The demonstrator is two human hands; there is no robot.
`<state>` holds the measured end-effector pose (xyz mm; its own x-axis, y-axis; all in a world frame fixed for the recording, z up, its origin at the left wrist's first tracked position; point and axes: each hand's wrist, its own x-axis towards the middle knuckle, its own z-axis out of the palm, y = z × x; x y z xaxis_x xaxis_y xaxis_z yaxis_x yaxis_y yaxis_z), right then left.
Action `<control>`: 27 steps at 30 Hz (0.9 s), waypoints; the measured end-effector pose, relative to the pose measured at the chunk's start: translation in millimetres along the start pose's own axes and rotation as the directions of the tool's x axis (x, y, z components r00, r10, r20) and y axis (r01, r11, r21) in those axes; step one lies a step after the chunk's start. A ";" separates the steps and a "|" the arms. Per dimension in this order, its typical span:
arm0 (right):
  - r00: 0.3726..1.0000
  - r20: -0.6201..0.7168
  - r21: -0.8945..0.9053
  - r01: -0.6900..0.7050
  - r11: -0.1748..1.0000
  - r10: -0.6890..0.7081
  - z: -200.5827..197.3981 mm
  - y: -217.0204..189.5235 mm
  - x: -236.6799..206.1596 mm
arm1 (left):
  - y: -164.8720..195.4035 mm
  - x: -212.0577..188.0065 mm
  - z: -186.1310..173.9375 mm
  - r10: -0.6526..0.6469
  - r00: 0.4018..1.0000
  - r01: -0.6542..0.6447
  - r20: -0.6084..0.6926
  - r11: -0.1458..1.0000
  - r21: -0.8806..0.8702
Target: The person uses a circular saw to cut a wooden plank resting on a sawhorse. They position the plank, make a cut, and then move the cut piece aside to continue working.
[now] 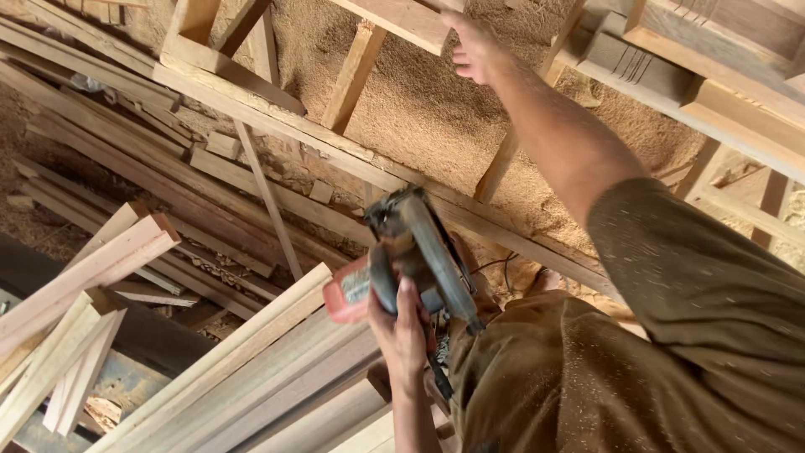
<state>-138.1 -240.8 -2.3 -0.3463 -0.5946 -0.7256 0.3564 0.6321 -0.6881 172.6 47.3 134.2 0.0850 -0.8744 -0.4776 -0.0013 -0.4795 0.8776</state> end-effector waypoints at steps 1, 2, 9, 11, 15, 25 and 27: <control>1.000 -0.001 0.077 -0.020 0.997 0.020 12.7 -2.2 8.7 | -1.6 -0.3 -9.5 -0.008 1.000 0.008 -0.018 1.000 -0.007; 0.999 0.000 0.152 -0.038 0.988 0.039 22.2 -5.1 16.8 | -3.2 -1.0 -17.4 -0.017 0.999 0.016 -0.038 1.000 -0.016; 0.979 0.025 0.164 0.194 0.967 -0.201 54.1 29.7 -4.4 | -11.2 -2.4 -52.9 0.013 0.999 -0.016 -0.042 0.998 -0.063; 0.964 0.016 0.207 0.256 0.944 -0.265 65.4 45.8 -27.7 | -15.2 -1.9 -57.6 0.025 0.999 -0.029 -0.047 0.995 -0.092; 0.946 -0.100 0.334 0.325 0.885 -0.310 53.2 76.5 -66.3 | -28.5 -11.5 -58.2 0.023 0.996 -0.034 -0.081 0.990 -0.134; 0.956 -0.230 0.348 0.257 0.902 -0.183 -216.2 258.4 -134.1 | -59.5 -61.1 -45.1 0.089 0.996 -0.090 -0.008 0.988 -0.128; 0.949 -0.316 0.452 0.152 0.879 -0.001 -290.1 314.6 -167.4 | -65.6 -83.5 -36.1 0.117 0.991 -0.104 0.060 0.976 -0.192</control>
<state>-219.8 201.7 -95.3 -0.6035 -0.4074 -0.6855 0.6533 0.2403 -0.7180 201.5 154.4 118.1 0.0241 -0.9275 -0.3730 0.1810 -0.3629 0.9141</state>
